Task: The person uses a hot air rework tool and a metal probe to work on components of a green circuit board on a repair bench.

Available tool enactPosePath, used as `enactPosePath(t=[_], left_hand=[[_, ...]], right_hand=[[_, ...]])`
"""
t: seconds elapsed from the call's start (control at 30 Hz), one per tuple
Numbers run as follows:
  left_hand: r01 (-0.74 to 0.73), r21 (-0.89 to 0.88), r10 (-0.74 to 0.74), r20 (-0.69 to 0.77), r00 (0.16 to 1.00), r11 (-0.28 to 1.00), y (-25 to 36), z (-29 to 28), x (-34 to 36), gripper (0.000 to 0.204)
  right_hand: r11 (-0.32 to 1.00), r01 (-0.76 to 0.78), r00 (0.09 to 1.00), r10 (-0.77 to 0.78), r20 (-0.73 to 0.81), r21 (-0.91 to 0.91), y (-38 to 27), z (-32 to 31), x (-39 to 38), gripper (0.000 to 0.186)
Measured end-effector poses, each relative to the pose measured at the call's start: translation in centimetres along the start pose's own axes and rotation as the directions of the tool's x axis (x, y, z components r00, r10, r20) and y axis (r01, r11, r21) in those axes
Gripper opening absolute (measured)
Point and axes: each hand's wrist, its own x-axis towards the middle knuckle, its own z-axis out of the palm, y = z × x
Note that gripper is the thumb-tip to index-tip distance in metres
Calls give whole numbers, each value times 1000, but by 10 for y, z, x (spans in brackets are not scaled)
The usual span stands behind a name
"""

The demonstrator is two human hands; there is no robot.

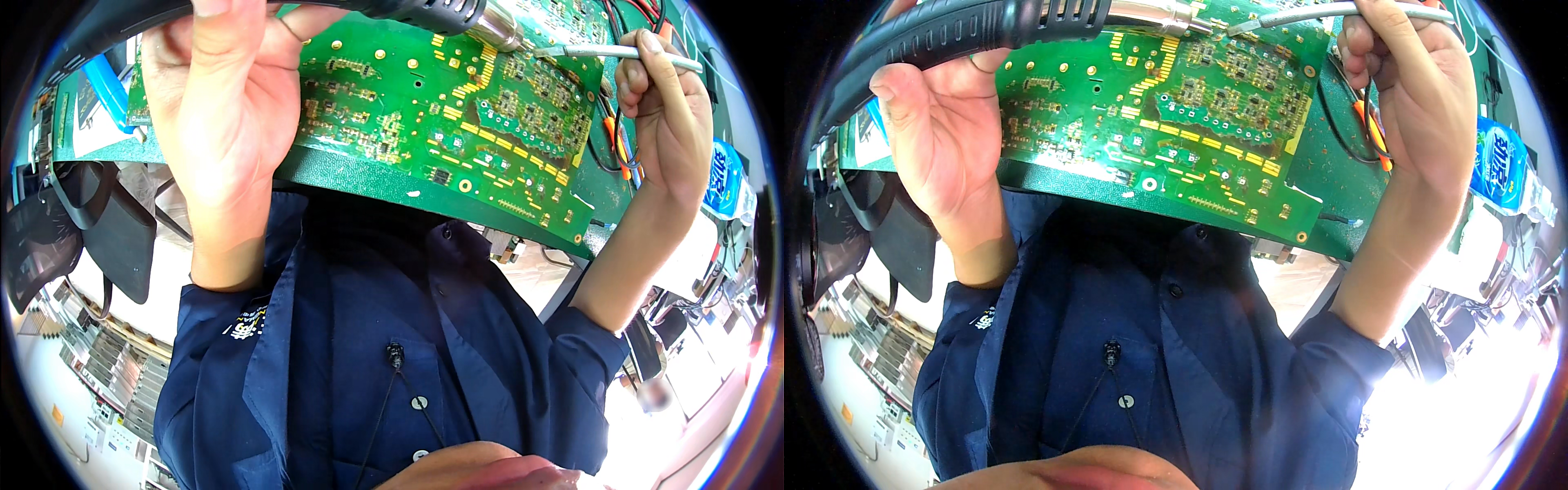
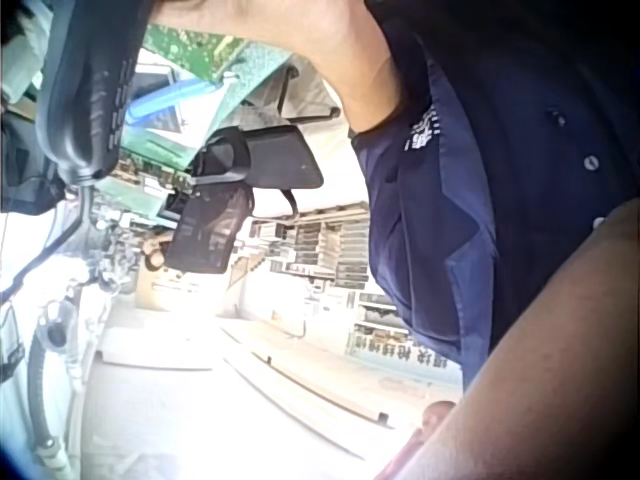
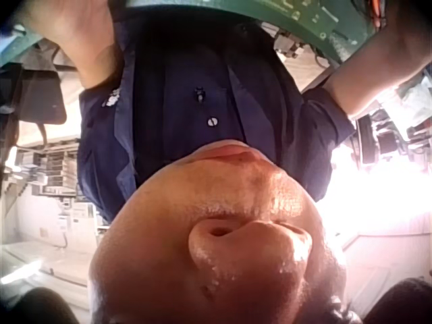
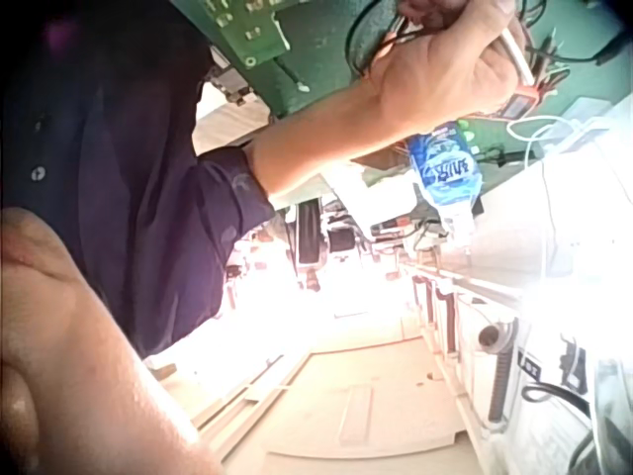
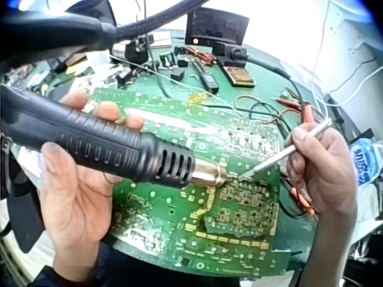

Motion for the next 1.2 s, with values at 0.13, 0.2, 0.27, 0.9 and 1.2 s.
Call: enactPosePath(t=[0.13,0.2,0.27,0.9,1.2], left_hand=[[0,-23,-1,-6,1000,1000,0,0,1,60],[8,-60,-10,-31,999,998,-1,2,0,60],[28,-56,-30,-32,999,998,3,3,1,59],[18,23,-17,-38,999,1000,5,15,4,61],[138,-148,-159,-146,976,979,18,31,8,61]], right_hand=[[1000,-7,1000,7,14,-18,-3,2,2,32],[1000,-5,999,6,50,-18,-2,2,4,33],[1000,-5,998,7,58,-30,0,-1,6,34],[989,115,993,-113,21,-92,-14,-14,-7,35],[755,369,904,-427,21,-542,-43,49,-61,21]])
